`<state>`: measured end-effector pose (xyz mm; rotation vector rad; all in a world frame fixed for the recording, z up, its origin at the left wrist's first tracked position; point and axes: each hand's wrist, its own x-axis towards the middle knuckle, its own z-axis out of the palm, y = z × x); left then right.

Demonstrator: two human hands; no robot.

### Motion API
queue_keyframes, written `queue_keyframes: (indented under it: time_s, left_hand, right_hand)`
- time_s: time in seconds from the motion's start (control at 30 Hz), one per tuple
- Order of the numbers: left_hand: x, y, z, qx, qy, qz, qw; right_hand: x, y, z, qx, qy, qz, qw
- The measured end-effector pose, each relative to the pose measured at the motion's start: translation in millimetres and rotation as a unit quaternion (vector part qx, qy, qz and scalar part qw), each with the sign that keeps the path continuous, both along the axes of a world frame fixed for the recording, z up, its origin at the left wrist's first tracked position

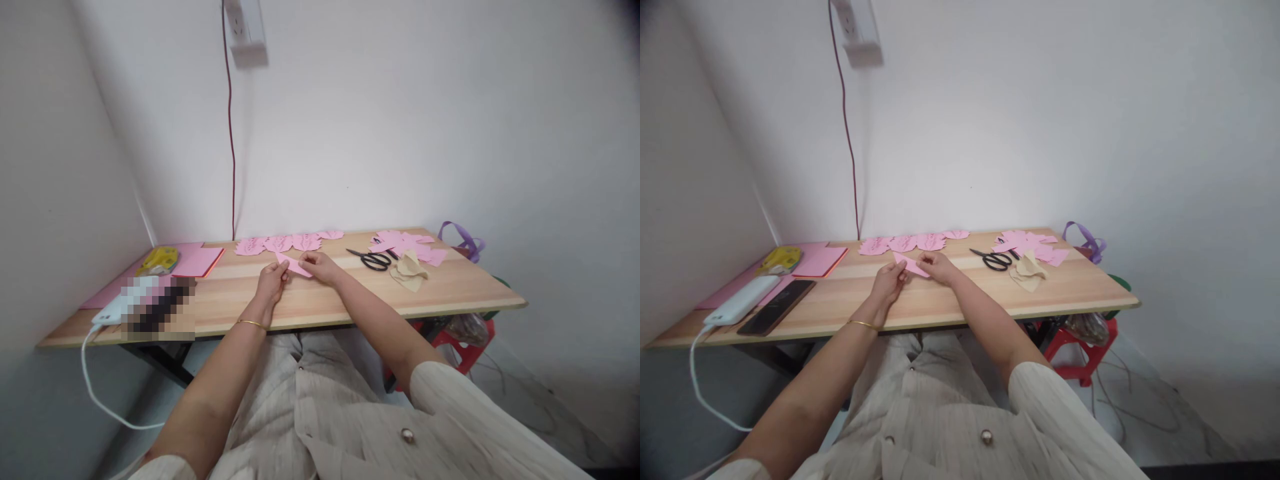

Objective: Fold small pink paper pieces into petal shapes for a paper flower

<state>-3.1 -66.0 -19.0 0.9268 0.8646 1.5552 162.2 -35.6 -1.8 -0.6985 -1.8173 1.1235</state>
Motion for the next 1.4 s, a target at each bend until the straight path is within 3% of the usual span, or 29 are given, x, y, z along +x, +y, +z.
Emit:
queue_keyframes:
  time_s: [0.37,0.9,1.03,1.2,1.3,1.4]
  left_hand:
    - [-1.4,-3.2,3.0,-0.012,0.013,-0.054,0.998]
    - [-1.5,-4.7,5.5,-0.007,-0.012,-0.042,0.999]
    - [-5.0,-3.6,6.9,-0.048,-0.070,-0.051,0.995]
    - [-8.6,-5.3,8.0,-0.130,-0.093,-0.123,0.979]
    - [-9.0,-5.9,7.8,-0.127,-0.096,-0.136,0.978]
    - [-6.9,-6.2,8.2,-0.092,-0.083,-0.109,0.986]
  right_hand:
    - [2.0,0.3,0.7,-0.046,0.033,0.008,0.998]
    - [-1.1,-1.1,1.4,-0.093,0.056,0.008,0.994]
    - [-1.1,0.3,1.2,-0.055,0.064,-0.019,0.996]
    - [-0.5,3.8,1.4,0.037,0.032,-0.031,0.998]
    - [0.3,4.6,2.4,0.118,0.002,-0.040,0.992]
    - [1.7,4.7,3.1,0.182,-0.004,-0.071,0.981]
